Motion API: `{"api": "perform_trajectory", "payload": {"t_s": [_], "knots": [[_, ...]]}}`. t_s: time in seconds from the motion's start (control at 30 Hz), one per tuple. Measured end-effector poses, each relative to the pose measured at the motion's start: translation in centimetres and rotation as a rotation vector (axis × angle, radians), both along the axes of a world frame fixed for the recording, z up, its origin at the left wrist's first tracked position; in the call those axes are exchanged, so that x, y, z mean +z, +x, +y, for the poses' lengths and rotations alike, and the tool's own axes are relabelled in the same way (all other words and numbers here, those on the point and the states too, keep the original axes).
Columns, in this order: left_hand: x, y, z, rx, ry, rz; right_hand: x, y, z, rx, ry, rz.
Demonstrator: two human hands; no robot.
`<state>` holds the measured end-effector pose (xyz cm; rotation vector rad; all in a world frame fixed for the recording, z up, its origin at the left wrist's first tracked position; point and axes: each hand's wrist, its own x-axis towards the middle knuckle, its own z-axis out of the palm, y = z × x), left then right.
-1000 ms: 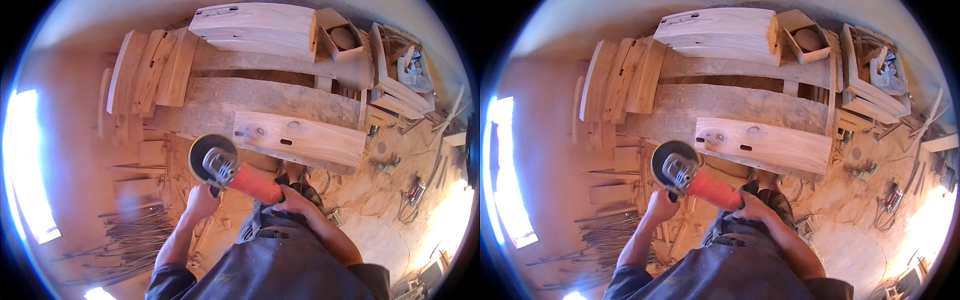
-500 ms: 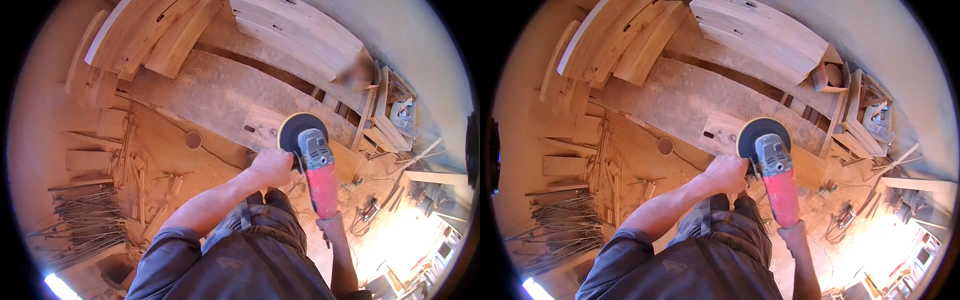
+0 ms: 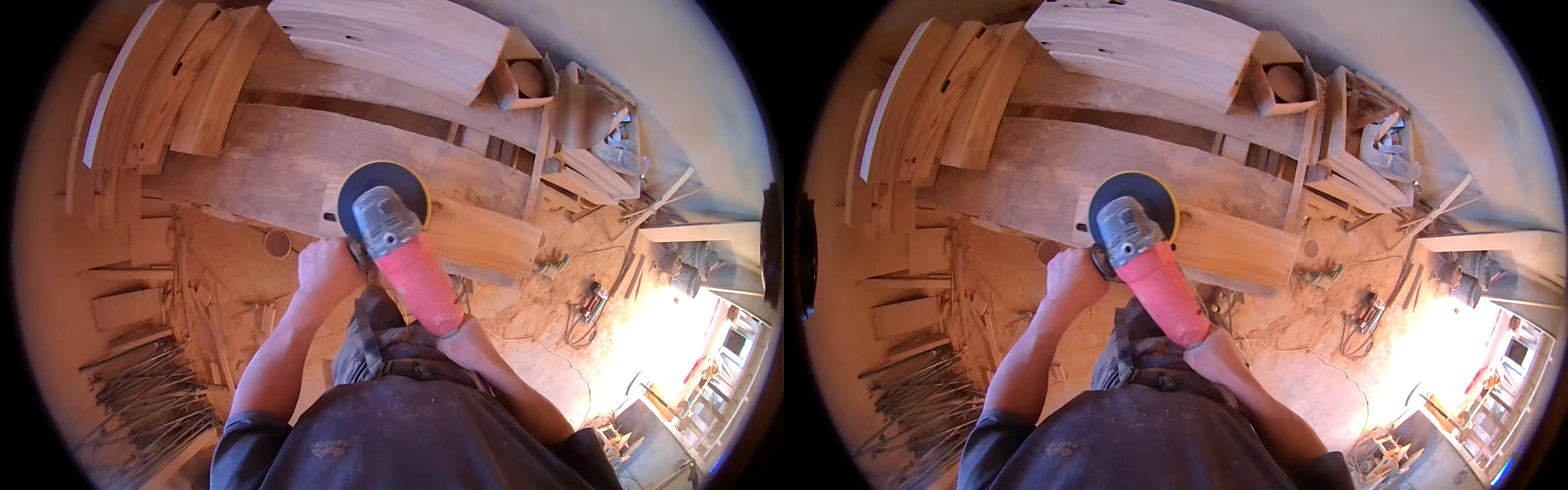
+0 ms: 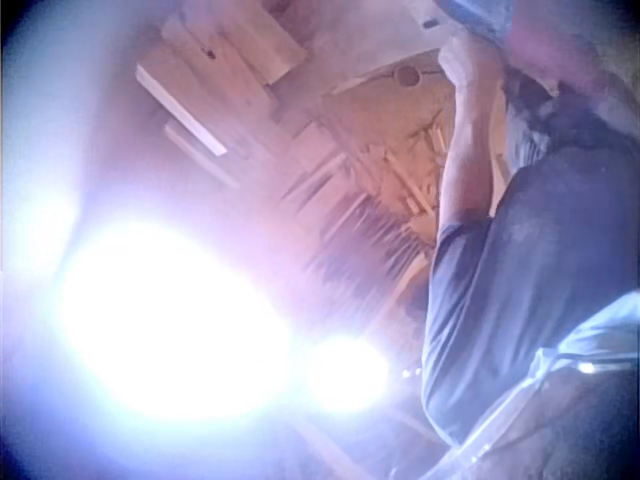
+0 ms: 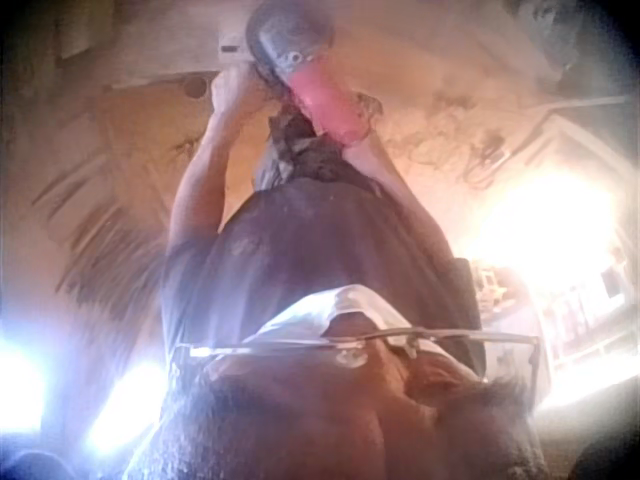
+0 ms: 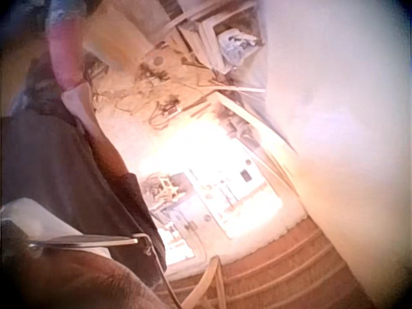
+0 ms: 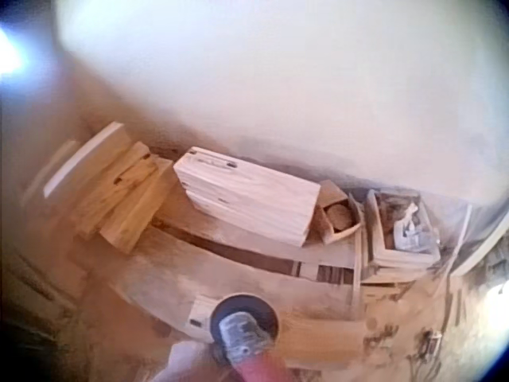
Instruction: The person sands several wooden furniture components using a handheld power sander, turning the pieces over and moving them to a stack when finished.
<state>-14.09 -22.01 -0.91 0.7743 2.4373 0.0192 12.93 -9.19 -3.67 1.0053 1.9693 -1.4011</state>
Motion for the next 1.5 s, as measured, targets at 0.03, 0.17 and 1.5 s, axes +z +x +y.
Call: {"api": "perform_trajectory", "payload": {"t_s": [0.03, 0.17, 1.5], "knots": [[0.2, 1.4, 1.5, -0.029, -0.004, 0.002, 0.6, 1.2, 0.7, -0.04, -0.005, -0.021], [0.8, 8.2, 8.3, -0.107, -0.001, -0.141, 2.5, 8.6, 4.2, -0.204, -0.002, -0.069], [-0.9, -0.4, 1.5, 0.067, 0.248, -0.084, 1.9, -0.7, 2.8, -0.183, -0.032, -0.037]]}}
